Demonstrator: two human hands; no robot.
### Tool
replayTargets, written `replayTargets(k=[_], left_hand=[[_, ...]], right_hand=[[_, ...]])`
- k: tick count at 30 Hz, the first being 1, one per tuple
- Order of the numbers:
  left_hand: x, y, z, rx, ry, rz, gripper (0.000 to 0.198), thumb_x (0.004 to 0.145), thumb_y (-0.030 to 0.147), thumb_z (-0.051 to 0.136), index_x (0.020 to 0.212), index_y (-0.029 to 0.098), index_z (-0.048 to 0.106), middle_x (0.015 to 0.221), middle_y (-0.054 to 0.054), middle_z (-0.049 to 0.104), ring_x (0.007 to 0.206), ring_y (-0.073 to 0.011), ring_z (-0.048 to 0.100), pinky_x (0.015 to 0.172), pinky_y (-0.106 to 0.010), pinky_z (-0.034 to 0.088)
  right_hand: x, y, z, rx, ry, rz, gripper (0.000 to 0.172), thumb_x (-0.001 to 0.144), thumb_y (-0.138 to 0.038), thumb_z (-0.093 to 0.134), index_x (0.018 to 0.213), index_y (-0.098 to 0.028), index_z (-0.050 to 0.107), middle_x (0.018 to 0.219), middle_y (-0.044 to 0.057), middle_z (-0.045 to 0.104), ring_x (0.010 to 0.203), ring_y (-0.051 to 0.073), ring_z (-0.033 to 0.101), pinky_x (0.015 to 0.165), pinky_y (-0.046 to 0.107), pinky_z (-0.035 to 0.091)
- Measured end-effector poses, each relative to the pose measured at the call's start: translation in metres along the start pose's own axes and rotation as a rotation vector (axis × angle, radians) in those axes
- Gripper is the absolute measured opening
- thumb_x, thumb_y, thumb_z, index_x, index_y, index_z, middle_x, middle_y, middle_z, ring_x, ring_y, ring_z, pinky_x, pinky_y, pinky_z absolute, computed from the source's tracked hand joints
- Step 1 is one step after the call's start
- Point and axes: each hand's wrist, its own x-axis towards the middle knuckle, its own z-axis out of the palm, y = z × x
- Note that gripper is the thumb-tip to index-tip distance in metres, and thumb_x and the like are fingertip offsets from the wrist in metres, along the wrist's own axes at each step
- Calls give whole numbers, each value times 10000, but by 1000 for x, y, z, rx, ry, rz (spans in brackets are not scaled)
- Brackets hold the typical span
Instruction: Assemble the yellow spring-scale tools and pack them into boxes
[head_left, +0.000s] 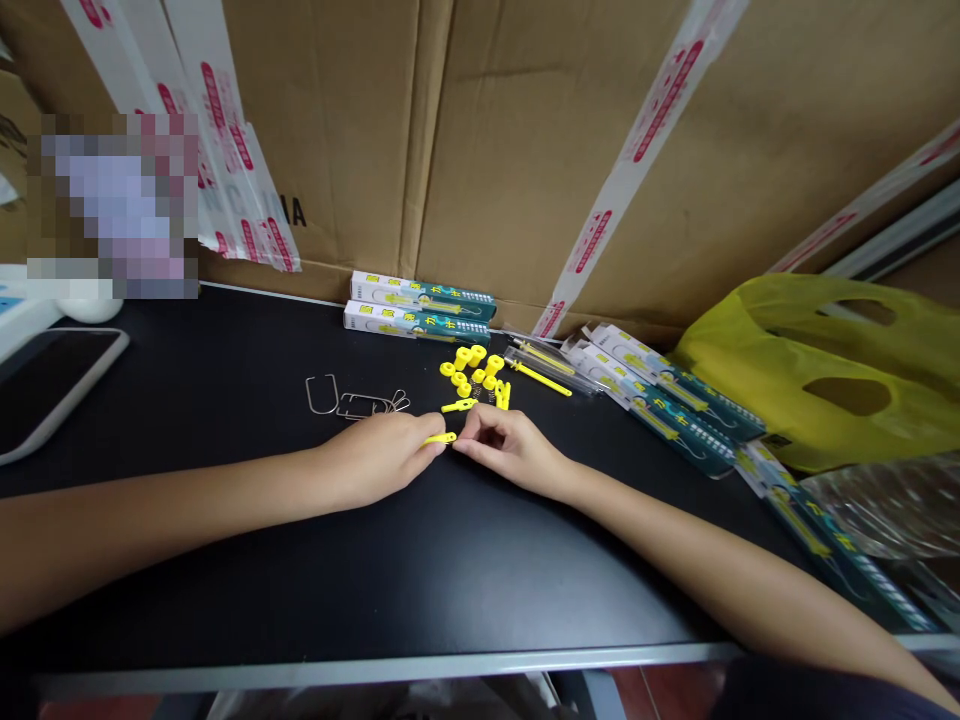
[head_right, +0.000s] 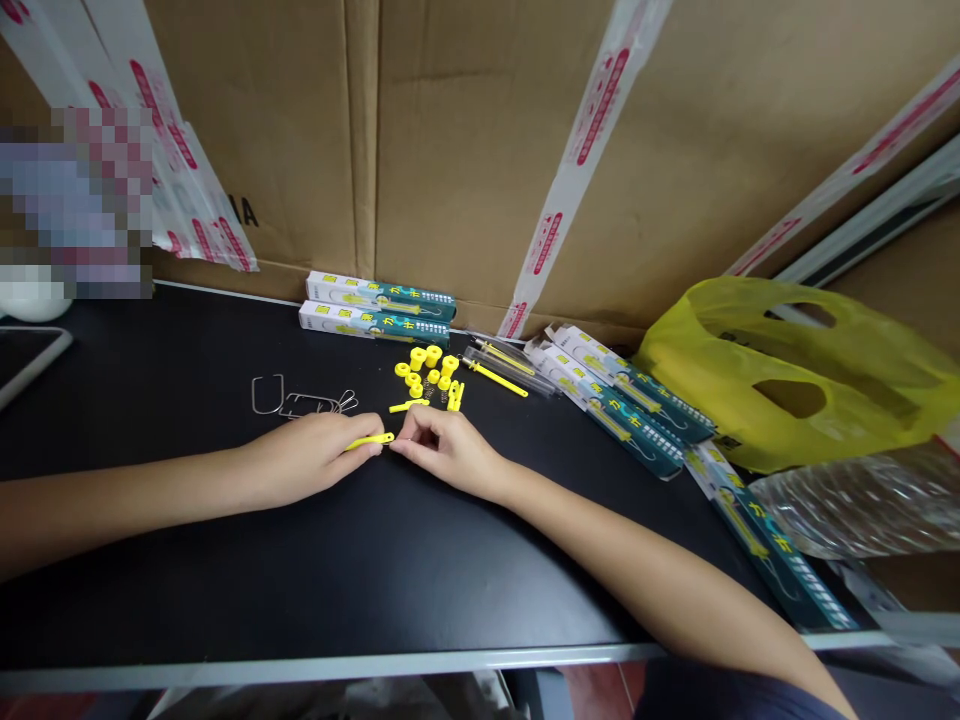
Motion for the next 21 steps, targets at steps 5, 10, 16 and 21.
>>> replayTargets(k=[5, 10, 16, 21], left_hand=[[1, 0, 2, 22, 0, -17, 212, 960, 301, 338, 884, 196, 506, 769, -33, 633, 685, -203, 607, 583, -282, 348], [1, -2, 2, -175, 67, -45, 184, 963, 310, 328, 983, 204, 477, 924, -46, 640, 823, -208, 619, 706, -305, 409], [2, 0, 2, -244, 93, -91, 211, 946, 362, 366, 923, 196, 493, 849, -31, 614, 776, -204, 593, 681, -306, 385], [3, 1, 4, -363, 87, -7, 304, 940, 425, 393, 807, 187, 528, 790, 3, 596, 724, -160, 558, 631, -265, 339]], right_hand=[[1, 0, 2, 134, 50, 61, 307, 813, -411, 670, 714, -162, 519, 609, -42, 498, 535, 78, 439, 501, 204, 363], [-1, 0, 4, 210, 142, 49, 267, 838, -380, 648, 742, -182, 496, 618, -26, 560, 507, 85, 502, 494, 215, 417], [-5, 1, 9, -103, 361, -238, 152, 870, -186, 587, 765, -205, 479, 719, 8, 551, 617, 117, 520, 541, 240, 417], [-7, 2, 12, -383, 213, -441, 152, 866, -87, 537, 792, -208, 481, 752, 25, 557, 697, 140, 538, 620, 268, 441]])
